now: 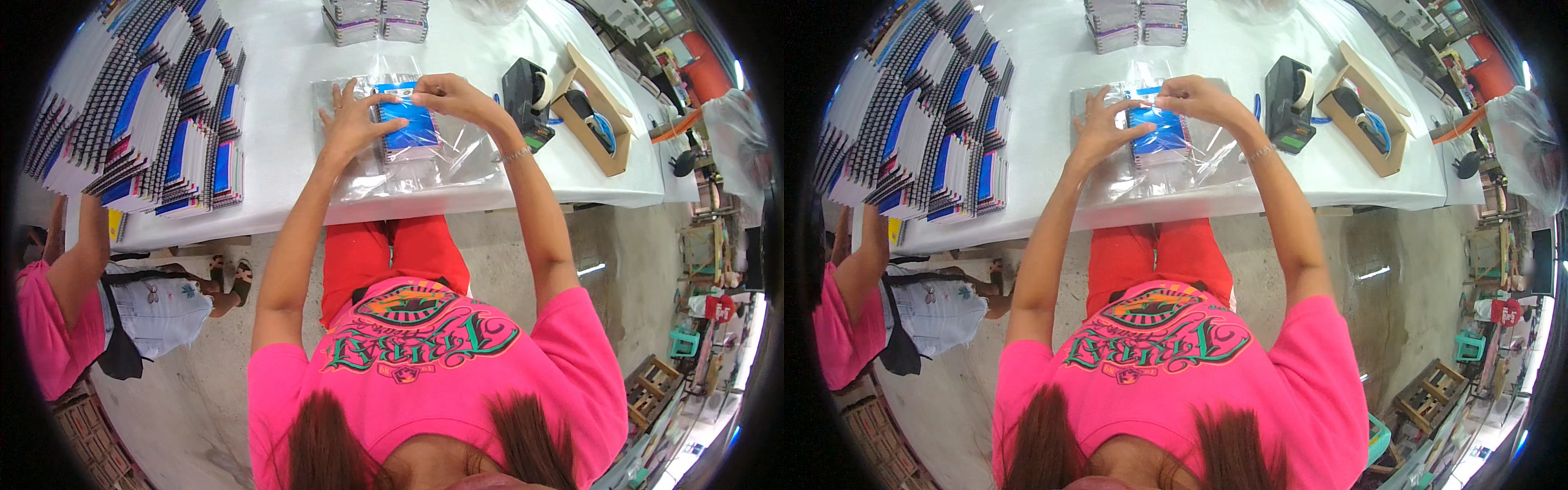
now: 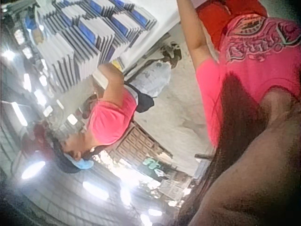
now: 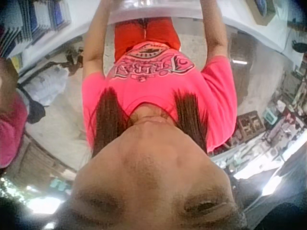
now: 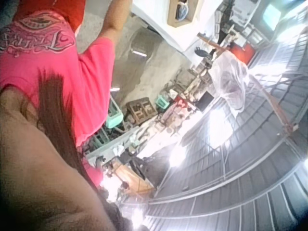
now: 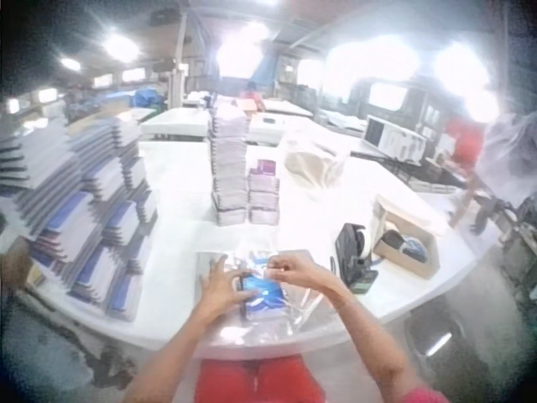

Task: The person wraps spiral-bound notebooks in clear plastic sleeves at a white table. They place each notebook into a sleeve, fold the plastic edges, and use a tape dispenser to seal the package before stacking the wrapped units.

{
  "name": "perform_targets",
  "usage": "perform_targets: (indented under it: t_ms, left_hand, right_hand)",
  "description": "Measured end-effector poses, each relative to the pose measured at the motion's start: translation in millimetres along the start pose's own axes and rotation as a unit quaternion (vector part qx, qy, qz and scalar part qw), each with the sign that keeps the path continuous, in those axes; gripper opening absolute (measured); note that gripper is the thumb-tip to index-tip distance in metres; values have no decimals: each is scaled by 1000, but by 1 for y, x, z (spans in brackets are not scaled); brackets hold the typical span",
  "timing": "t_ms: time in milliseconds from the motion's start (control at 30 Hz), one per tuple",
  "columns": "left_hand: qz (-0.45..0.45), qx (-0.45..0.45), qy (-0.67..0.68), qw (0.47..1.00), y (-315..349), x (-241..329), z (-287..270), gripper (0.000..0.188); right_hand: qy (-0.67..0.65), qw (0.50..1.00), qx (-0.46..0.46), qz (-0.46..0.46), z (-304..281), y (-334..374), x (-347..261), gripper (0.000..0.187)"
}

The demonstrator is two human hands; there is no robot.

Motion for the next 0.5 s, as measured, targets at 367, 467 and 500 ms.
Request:
perform_targets:
  t_ms: [367,467,500]
  left_hand:
    - [141,102,-272,946,38,31,16,44]
    - [131,143,-257,947,46,14,32,55]
    - [109,117,-226,961,45,13,31,58]
  right_hand:
    - [237,941,-195,143,20,-61,24,40]
    - [349,909,-184,133,18,-61,7,60]
    - [396,899,-145,121,14,-53,5,63]
Point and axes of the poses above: each hand's wrist, its own y-axis away from the middle knuckle, its own z-axis out of the palm, x = y × z, the point moved 3 cm from there along -y, towards the middle knuckle, and after that the axes turned 14 degrees about x, right-handed, at the moved point
